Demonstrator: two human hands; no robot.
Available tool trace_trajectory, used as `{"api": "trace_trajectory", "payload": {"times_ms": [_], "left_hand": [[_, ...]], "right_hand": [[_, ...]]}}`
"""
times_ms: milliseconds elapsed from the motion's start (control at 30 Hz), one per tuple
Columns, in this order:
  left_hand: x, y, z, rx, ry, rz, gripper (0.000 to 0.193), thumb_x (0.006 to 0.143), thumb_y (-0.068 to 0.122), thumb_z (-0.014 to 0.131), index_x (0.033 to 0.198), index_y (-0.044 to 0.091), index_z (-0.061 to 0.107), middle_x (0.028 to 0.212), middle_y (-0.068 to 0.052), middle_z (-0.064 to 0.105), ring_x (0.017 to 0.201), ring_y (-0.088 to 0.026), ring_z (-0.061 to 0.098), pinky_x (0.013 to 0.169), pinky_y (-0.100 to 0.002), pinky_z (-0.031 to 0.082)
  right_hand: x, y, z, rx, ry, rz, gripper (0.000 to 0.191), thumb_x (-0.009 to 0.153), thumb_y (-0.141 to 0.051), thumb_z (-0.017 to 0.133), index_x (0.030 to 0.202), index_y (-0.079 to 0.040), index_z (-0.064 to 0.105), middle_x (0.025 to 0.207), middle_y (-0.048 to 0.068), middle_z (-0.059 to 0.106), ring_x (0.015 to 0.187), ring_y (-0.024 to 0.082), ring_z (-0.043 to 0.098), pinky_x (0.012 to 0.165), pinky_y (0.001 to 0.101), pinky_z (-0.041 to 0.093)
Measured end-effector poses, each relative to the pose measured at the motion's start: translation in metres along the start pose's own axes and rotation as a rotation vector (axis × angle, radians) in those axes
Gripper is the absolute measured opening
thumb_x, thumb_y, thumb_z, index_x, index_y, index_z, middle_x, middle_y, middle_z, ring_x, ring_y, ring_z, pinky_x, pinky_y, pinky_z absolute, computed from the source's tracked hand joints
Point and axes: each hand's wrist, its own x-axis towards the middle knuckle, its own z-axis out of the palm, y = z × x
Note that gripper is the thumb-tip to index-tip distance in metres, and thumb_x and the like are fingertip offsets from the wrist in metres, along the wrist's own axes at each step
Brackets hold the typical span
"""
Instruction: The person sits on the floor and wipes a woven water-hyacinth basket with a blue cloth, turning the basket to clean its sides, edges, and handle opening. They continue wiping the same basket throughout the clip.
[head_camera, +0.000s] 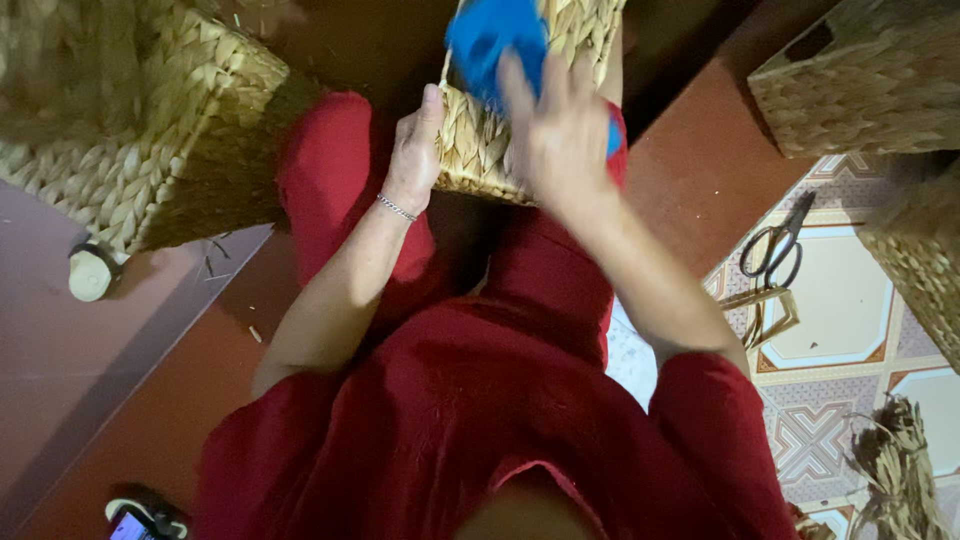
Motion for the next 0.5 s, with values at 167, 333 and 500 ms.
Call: {"api": "trace_trajectory", "payload": {"times_ms": [167,333,500], "left_hand": [[-0.002,-0.003,-0.002,0.047,0.027,0.083,0.057,0.111,0.052,0.047,0.101,0.002,0.071,0.090,0.001,0.067,0.082,-0.008,0.057,0.077,-0.028,0.049],[-0.002,0.000,0.005,0.072,-0.005,0.126,0.051,0.108,0.050,0.050,0.102,0.003,0.071,0.096,0.005,0.066,0.090,-0.005,0.056,0.085,-0.025,0.049],[0.002,-0.003,0.006,0.133,0.042,0.037,0.040,0.103,0.045,0.056,0.101,0.009,0.073,0.086,0.009,0.058,0.082,-0.004,0.050,0.078,-0.023,0.046]], "right_hand": [[-0.050,-0.039,-0.070,0.198,-0.085,-0.079,0.063,0.080,-0.006,0.071,0.143,-0.008,0.061,0.112,0.018,0.055,0.096,0.034,0.054,0.071,0.0431,0.055],[-0.059,0.001,-0.043,0.112,-0.171,-0.002,0.050,0.092,-0.005,0.074,0.141,-0.008,0.066,0.105,0.019,0.055,0.089,0.033,0.054,0.056,0.0426,0.048],[-0.004,0.090,0.047,-0.144,0.146,0.071,0.050,0.083,-0.004,0.068,0.133,-0.008,0.062,0.119,0.020,0.057,0.107,0.038,0.058,0.072,0.0456,0.053]]}}
